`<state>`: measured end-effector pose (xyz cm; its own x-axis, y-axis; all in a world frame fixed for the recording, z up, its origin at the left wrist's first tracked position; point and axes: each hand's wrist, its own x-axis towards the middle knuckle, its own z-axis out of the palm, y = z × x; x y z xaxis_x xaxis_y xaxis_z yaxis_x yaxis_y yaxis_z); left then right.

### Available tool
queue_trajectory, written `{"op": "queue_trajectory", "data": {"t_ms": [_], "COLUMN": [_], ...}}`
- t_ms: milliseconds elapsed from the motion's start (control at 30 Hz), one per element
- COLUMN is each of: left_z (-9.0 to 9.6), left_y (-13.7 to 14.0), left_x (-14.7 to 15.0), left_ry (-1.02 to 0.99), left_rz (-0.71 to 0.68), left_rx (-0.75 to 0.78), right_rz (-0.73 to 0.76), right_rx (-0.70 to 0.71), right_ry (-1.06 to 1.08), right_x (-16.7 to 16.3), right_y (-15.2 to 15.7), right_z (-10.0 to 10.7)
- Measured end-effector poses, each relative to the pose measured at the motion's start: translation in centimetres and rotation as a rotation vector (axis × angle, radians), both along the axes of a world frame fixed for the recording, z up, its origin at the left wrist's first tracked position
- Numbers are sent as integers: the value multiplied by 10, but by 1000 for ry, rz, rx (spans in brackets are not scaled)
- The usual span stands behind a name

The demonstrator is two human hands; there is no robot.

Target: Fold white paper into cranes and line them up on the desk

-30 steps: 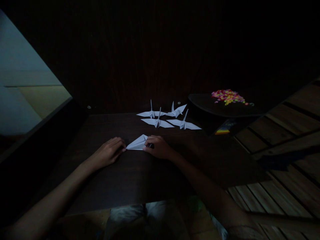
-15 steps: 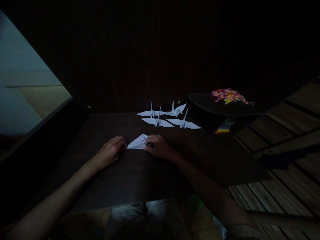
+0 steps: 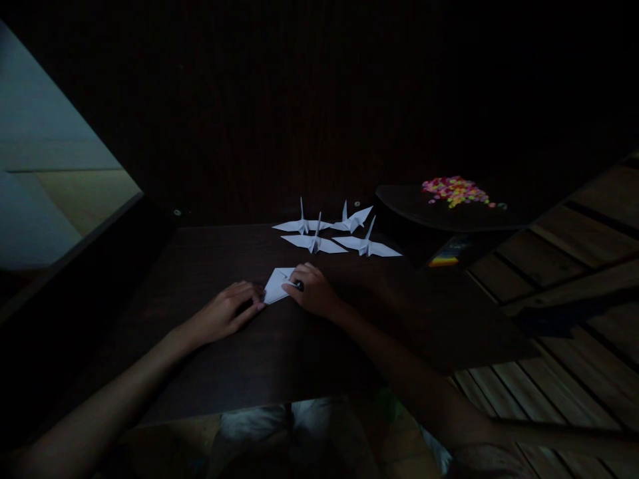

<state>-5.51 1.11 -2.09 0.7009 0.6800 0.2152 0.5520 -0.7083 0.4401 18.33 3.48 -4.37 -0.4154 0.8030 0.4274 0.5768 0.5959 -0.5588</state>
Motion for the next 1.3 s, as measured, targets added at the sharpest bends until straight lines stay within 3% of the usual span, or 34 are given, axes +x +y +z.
{"op": "queue_trajectory", "data": {"t_ms": [167, 533, 1300], "left_z": [-1, -6, -1], "left_y": [1, 12, 6], "left_x": [-1, -6, -4], "left_ry": [-66, -82, 64], "left_rz": [7, -125, -156], "left_rx": [-39, -36, 82], "right_rz": [-10, -26, -80], "right_rx": [28, 49, -24], "right_ry": [7, -2, 97], "right_x": [-1, -3, -2], "right_y": [0, 3, 4], "right_z": [-2, -7, -6]}}
